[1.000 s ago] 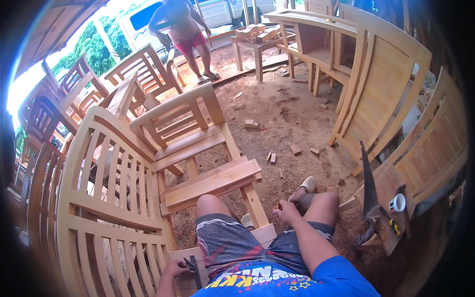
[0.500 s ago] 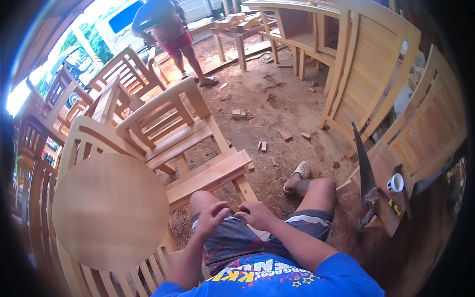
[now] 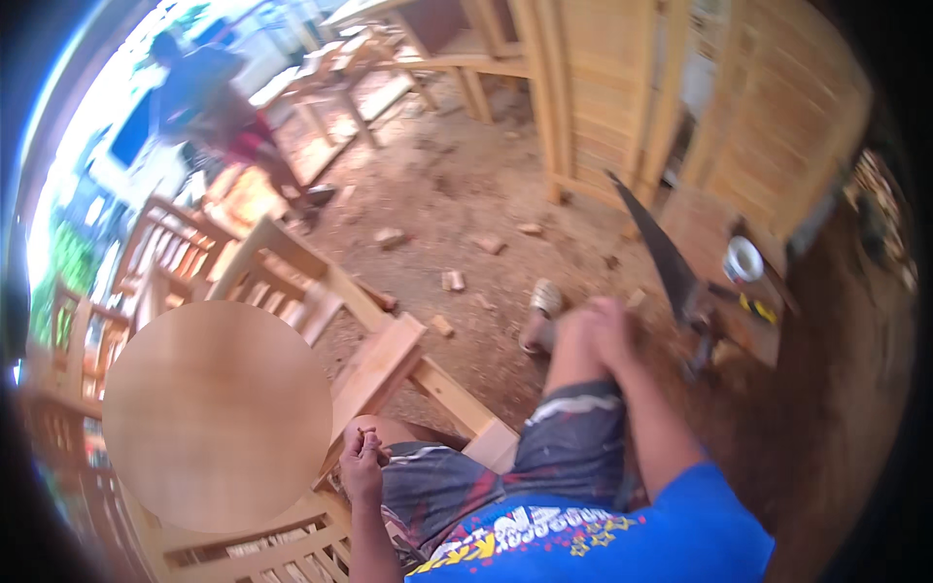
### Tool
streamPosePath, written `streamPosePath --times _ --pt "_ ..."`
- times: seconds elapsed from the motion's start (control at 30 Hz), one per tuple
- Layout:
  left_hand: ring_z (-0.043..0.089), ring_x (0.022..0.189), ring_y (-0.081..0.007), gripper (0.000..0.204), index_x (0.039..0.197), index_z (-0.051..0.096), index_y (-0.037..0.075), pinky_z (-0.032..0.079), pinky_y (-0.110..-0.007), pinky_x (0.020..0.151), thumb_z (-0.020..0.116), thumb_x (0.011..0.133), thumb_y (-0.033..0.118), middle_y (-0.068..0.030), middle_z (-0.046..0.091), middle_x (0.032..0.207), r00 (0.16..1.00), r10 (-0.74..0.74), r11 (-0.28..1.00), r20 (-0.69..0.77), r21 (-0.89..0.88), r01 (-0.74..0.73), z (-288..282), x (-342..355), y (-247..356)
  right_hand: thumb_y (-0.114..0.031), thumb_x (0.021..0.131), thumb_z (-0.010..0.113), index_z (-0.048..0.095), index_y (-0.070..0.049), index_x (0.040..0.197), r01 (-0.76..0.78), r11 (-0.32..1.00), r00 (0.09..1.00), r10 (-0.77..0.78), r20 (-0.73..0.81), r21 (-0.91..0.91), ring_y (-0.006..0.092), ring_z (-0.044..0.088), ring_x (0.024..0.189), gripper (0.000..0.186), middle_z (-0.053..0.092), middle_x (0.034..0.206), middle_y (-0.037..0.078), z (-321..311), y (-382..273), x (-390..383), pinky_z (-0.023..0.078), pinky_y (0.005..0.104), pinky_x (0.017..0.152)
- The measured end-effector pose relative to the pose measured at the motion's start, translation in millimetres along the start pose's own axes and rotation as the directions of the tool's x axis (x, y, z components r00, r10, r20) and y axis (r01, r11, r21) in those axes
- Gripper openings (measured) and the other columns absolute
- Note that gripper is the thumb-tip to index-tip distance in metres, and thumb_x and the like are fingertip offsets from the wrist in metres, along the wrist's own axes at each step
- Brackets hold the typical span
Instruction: Measure, mark, and saw wooden slats to fit into a furniture frame.
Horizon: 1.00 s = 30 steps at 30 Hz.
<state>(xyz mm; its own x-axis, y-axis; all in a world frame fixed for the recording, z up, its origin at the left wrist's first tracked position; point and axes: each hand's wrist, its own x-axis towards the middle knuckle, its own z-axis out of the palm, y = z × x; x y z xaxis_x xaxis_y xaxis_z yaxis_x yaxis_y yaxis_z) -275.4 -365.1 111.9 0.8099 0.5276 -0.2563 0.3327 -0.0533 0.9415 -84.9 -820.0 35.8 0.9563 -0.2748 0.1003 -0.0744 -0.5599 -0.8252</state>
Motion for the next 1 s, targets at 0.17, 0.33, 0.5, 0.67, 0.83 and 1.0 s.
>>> streamPosePath --times 0.17,0.33,0.5,0.67,0.83,1.0 --pt "0.065 0.065 -0.01 0.022 0.119 0.07 0.001 0.052 -0.025 0.058 0.07 0.101 0.015 -0.0009 0.065 0.083 0.967 -0.029 0.996 -0.252 0.071 0.048 -91 -14 -17 -0.011 0.085 0.077 0.06 -0.005 0.125 -0.22 0.768 0.94 0.003 -0.34 -0.601 0.0442 0.059 0.12 0.044 0.063 0.124 0.022 -111 131 15 0.048 0.0532 0.102" --pt "0.066 0.062 -0.0125 0.026 0.116 0.068 0.0 0.054 -0.03 0.057 0.075 0.095 0.013 -0.0009 0.065 0.078 0.905 0.064 0.9 -0.421 0.417 0.13 -154 -49 -90 -0.022 0.085 0.078 0.056 -0.002 0.133 -0.494 0.635 0.852 0.218 -0.476 -0.594 0.0452 0.055 0.127 0.056 0.06 0.131 0.024 -136 163 -7 0.045 0.0533 0.11" --pt "0.074 0.07 -0.0188 0.035 0.119 0.068 0.008 0.059 -0.035 0.067 0.081 0.088 0.015 -0.0093 0.074 0.082 0.901 -0.308 0.667 -0.305 0.606 0.433 -136 -96 -132 -0.028 0.083 0.081 0.05 0.001 0.141 -0.592 0.592 0.797 0.335 -0.502 -0.546 0.0449 0.053 0.131 0.072 0.051 0.143 0.029 -134 155 -1 0.044 0.0524 0.112" --pt "0.078 0.082 -0.0304 0.034 0.113 0.068 0.011 0.061 -0.042 0.078 0.081 0.082 0.017 -0.0139 0.078 0.086 0.926 -0.351 0.549 -0.139 0.771 0.323 -108 -145 -178 -0.031 0.08 0.086 0.042 0.001 0.148 -0.672 0.638 0.712 0.419 -0.563 -0.376 0.047 0.051 0.135 0.088 0.053 0.146 0.029 -146 215 -14 0.042 0.0529 0.115" --pt "0.077 0.085 -0.0347 0.03 0.108 0.067 0.011 0.059 -0.046 0.081 0.077 0.079 0.013 -0.0153 0.077 0.086 0.959 -0.21 0.569 -0.19 0.774 0.278 -94 -193 -211 -0.02 0.08 0.084 0.042 0.004 0.147 -0.71 0.704 0.613 0.603 -0.512 -0.02 0.0435 0.056 0.132 0.083 0.055 0.144 0.028 -129 210 -22 0.045 0.0512 0.113" --pt "0.076 0.081 -0.0348 0.03 0.104 0.065 0.011 0.06 -0.045 0.077 0.079 0.077 0.012 -0.0152 0.076 0.083 0.936 -0.231 0.602 -0.265 0.717 0.351 -89 -199 -199 -0.004 0.079 0.074 0.058 0.005 0.126 -0.544 0.648 0.682 0.711 -0.169 0.533 0.0265 0.069 0.088 0.051 0.068 0.11 0.016 -135 223 -15 0.057 0.0396 0.077"
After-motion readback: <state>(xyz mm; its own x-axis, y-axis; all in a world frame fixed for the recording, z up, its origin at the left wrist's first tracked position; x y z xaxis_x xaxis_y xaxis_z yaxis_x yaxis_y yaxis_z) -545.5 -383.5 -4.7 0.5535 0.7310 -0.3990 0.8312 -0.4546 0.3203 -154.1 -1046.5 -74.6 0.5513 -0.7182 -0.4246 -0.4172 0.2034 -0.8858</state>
